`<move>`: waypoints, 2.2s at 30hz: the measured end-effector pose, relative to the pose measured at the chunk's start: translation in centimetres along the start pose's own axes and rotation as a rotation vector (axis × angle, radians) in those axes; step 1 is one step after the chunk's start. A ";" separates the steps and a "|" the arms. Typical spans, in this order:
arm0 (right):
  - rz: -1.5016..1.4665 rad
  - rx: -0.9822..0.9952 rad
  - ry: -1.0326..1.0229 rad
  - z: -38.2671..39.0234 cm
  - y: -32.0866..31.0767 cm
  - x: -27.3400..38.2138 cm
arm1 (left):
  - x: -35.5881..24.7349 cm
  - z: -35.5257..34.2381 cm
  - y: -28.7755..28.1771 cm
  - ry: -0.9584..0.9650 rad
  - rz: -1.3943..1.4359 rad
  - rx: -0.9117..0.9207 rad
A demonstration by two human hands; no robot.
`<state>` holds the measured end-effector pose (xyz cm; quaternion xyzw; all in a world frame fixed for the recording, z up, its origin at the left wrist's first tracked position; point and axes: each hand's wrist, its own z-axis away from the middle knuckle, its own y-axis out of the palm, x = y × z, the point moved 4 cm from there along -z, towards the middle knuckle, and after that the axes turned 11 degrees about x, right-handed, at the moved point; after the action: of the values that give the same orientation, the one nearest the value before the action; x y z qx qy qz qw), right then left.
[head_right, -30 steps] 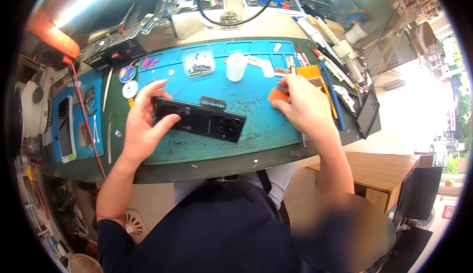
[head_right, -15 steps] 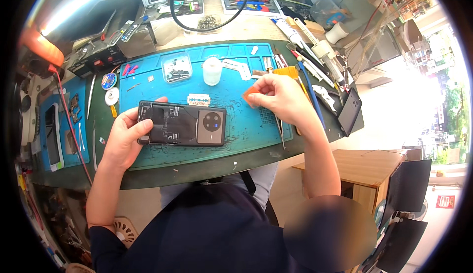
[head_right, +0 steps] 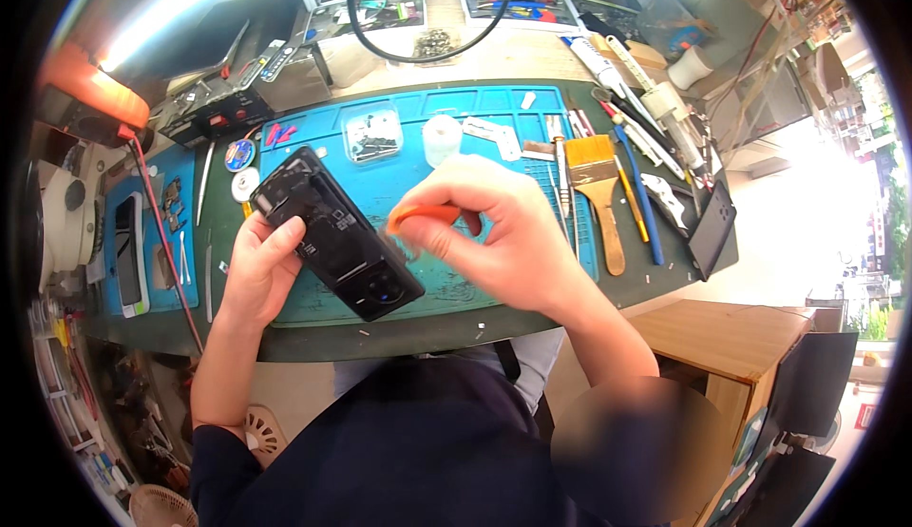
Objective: The person repairs a smartphone by applying adhesive to the internal frame and carefully placing small components. They use tweezers to position a small metal piece and a small orange tool to press down on the internal parts. The person also uses a liquid from a bottle to assist in the assembly process.
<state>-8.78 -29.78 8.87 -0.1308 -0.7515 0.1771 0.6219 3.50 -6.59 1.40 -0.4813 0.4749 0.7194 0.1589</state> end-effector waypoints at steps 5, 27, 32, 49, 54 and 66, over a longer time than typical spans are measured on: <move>0.025 -0.035 0.024 -0.9 2.5 -0.2 | 0.7 0.2 -0.1 0.045 -0.032 -0.026; -0.093 -0.118 0.107 -0.5 3.7 -2.2 | 0.7 0.5 0.0 0.058 0.008 -0.002; -0.095 -0.077 0.086 -0.6 3.6 -2.3 | 0.6 0.4 0.0 0.057 0.004 0.014; -0.241 0.038 0.164 -1.1 3.0 -2.2 | 0.8 0.5 0.2 0.078 0.011 0.064; -0.212 0.023 0.146 -1.1 3.0 -2.2 | 0.8 0.5 0.2 0.067 0.011 0.048; -0.140 0.067 0.212 -0.3 3.1 -2.5 | 0.8 0.2 -0.5 0.024 0.029 -0.001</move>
<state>-8.08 -28.03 5.39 -0.0750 -0.6825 0.1436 0.7127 3.31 -6.41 0.47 -0.4830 0.4835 0.7160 0.1426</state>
